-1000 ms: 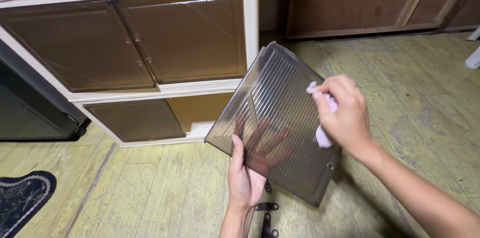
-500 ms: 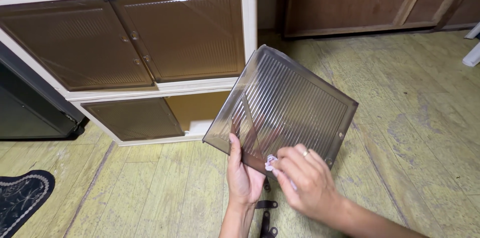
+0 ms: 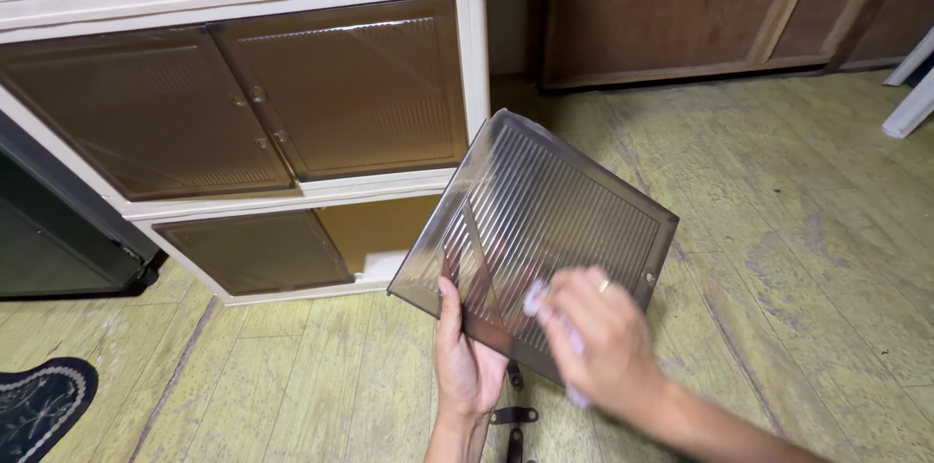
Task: The person wipes a translucent brown plastic cabinet door with a cloth, then places it back into the bottom compartment of a modular storage unit. They also wipe small metal hardware pieces on the floor.
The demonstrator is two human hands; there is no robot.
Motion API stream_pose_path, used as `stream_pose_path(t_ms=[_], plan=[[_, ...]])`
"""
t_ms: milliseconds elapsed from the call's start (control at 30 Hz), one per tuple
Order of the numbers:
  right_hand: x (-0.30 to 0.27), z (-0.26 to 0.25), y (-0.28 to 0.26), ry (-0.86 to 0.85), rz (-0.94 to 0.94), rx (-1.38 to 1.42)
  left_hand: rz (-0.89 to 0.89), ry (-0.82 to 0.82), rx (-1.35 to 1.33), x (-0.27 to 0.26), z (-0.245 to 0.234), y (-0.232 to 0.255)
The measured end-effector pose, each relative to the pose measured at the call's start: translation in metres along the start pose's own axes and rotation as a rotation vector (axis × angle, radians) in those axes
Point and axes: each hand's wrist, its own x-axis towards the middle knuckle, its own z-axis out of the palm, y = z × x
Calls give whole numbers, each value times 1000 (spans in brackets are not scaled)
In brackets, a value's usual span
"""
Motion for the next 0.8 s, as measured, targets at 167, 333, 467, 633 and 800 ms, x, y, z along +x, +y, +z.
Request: stream_pose_path(t_ms=[167,333,467,633,800], plan=[[1,-11,4,-43,-82,-38,-15,-31,-11,2,0,-5],[52,-36,44,224,-13,-260,-54,-122,-17,0,7,0],[75,-60,69,260,42,-156,-100,-219,-45,-4,4,-9],[68,-67,90,74,218,116,-200,-244,78,0,-12,-4],[70,-86,104,-72,224,146,-400,-523,-149,4,-24,32]])
